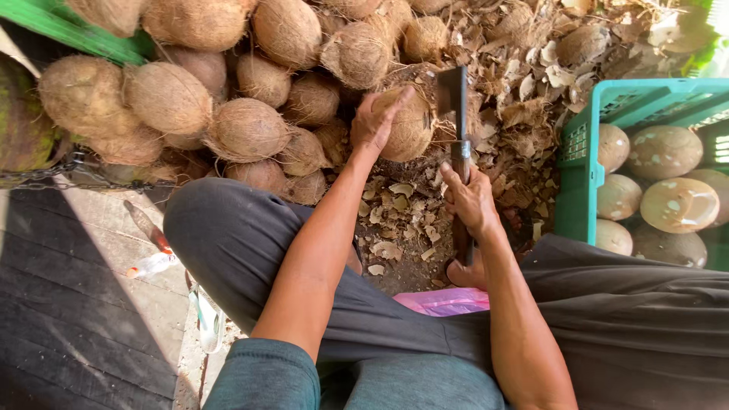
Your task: The person sits on the ground and husks coconuts one at a time, holding each coconut against a wooden block and chopping off the fibrous husk with a machete. Husked coconuts are placed into a green plastic crate beside them, and discarded husk fibers pile on the ground.
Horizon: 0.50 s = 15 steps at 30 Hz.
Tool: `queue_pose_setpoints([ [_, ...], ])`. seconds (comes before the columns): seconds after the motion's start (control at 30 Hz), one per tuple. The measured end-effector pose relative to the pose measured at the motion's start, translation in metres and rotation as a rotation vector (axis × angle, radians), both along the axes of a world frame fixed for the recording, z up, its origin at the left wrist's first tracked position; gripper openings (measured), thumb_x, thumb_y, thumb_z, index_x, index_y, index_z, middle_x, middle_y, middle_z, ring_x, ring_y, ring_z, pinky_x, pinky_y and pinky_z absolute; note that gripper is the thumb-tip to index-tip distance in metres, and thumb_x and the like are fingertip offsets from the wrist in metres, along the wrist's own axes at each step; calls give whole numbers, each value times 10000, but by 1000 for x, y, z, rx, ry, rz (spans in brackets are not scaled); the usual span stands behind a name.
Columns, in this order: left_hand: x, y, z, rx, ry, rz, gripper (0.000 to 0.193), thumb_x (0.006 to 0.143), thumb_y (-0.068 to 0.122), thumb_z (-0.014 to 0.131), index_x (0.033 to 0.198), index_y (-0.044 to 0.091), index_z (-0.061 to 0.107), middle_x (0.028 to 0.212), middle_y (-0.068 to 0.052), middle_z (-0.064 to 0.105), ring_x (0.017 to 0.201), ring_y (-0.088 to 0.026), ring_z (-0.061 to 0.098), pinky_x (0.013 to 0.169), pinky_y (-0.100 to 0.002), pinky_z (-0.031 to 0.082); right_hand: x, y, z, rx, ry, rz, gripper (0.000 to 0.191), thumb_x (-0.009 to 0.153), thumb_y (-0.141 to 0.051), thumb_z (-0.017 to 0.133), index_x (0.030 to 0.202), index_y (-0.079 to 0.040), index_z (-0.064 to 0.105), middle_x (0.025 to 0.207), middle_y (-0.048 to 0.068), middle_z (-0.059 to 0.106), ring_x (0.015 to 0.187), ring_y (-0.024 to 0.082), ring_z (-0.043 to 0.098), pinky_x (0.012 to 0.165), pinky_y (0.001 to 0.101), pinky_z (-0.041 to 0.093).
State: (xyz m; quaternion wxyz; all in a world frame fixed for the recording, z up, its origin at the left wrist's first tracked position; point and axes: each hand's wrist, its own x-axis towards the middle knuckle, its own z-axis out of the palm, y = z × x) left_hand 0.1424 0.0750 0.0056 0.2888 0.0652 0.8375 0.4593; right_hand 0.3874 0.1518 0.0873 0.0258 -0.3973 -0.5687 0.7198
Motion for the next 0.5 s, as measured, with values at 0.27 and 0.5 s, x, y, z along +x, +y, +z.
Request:
queue_pose_setpoints([
  [0.27, 15, -26, 0, 556, 19, -63, 1123, 562, 654, 873, 1463, 164, 414, 1429, -175, 488, 1320, -339, 522, 1110, -559, 450, 4, -8, 1, -33, 47, -25, 284, 1035, -325, 610, 899, -129, 457, 576, -42, 437, 429, 85, 419, 359, 272, 380],
  [0.5, -7, 2, -30, 157, 104, 1, 726, 873, 762, 651, 958, 49, 758, 892, -192, 665, 814, -267, 627, 865, -395, 532, 8, -13, 2, 126, -48, 25, 315, 1018, -375, 613, 870, -110, 529, 570, -37, 517, 419, 86, 485, 364, 278, 451],
])
